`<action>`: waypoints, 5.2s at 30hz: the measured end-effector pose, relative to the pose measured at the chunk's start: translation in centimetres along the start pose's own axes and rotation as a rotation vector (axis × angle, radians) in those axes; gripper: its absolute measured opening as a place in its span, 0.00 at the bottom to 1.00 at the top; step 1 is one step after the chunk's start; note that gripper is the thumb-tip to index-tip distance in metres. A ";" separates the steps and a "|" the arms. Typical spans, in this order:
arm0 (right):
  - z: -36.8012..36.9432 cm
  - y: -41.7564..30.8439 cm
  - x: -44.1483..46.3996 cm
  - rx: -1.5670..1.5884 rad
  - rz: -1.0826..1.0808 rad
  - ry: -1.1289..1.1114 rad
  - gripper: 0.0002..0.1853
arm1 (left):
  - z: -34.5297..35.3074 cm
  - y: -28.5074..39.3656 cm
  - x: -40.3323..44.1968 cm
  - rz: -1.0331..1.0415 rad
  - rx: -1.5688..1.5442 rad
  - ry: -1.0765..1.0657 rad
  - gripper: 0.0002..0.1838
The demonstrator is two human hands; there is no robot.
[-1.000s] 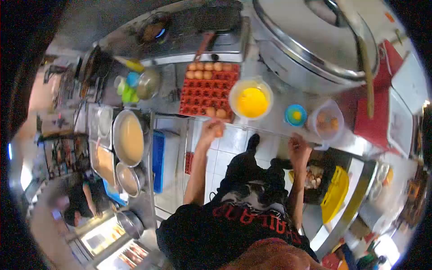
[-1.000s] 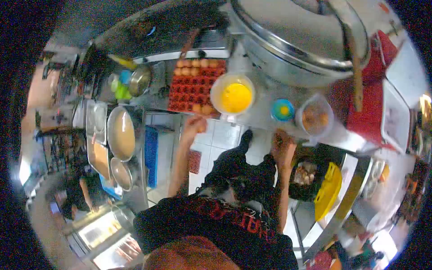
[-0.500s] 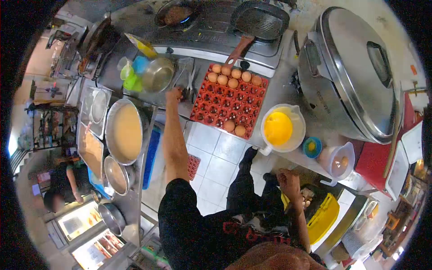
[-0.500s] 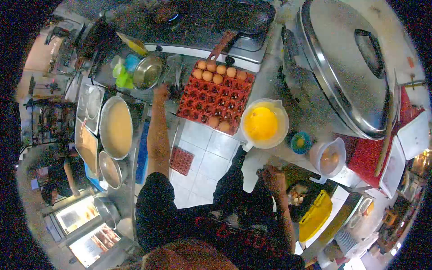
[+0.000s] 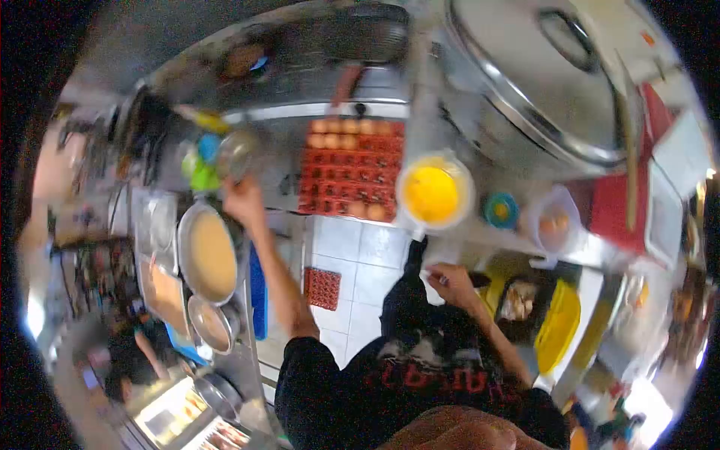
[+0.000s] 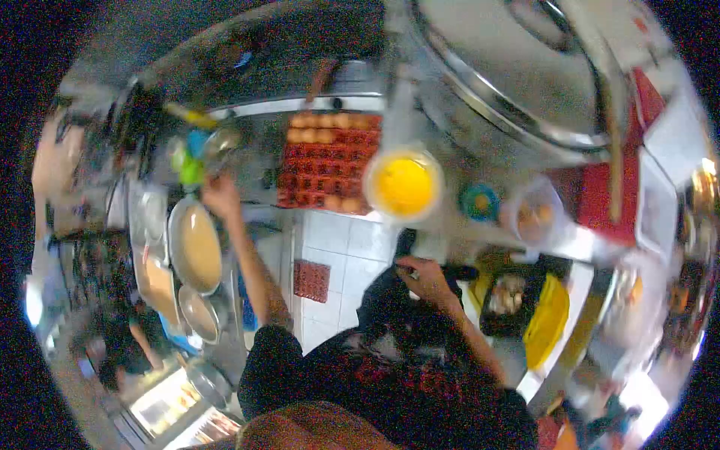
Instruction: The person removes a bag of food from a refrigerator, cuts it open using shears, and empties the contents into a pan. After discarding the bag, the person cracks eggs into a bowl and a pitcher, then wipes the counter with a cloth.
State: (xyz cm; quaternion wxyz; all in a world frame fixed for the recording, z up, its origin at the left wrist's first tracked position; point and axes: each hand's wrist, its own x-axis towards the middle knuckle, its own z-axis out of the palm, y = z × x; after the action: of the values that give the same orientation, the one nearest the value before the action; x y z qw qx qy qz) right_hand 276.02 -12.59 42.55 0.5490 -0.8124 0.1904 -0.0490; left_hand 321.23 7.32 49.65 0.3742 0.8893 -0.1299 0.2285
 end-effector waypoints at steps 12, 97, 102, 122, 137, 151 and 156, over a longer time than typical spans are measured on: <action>3.9 -2.5 -0.8 1.675 0.636 -0.341 0.30 | -13.4 23.2 -24.8 0.546 -0.167 -1.189 0.15; -7.7 14.0 24.2 -0.801 -0.084 0.172 0.33 | -3.7 16.3 -30.7 -0.661 -0.350 -1.329 0.20; -6.9 12.7 32.7 -0.733 -0.018 0.192 0.34 | -4.4 15.8 -29.7 -0.715 -0.259 -1.396 0.19; -6.8 14.9 32.7 -0.573 -0.114 0.250 0.31 | -4.2 13.8 -29.2 -0.748 -0.307 -1.351 0.19; -3.0 13.3 9.6 -0.766 0.243 0.520 0.28 | -2.8 12.9 -30.4 -0.715 -0.436 -1.320 0.20; -5.6 15.0 -6.4 -0.613 0.168 0.431 0.26 | -2.7 19.4 -28.9 -0.520 -0.249 -1.382 0.16; -10.2 8.1 -5.4 -0.455 0.078 0.539 0.28 | -2.2 19.0 -29.4 -0.654 -0.290 -1.463 0.17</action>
State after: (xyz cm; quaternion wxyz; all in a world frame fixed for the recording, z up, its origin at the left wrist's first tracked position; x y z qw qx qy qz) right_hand 266.03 -22.18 39.86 0.2853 -0.8639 0.3654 -0.1971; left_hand 287.62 -2.36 47.73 0.3538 0.7492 -0.1036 -0.5502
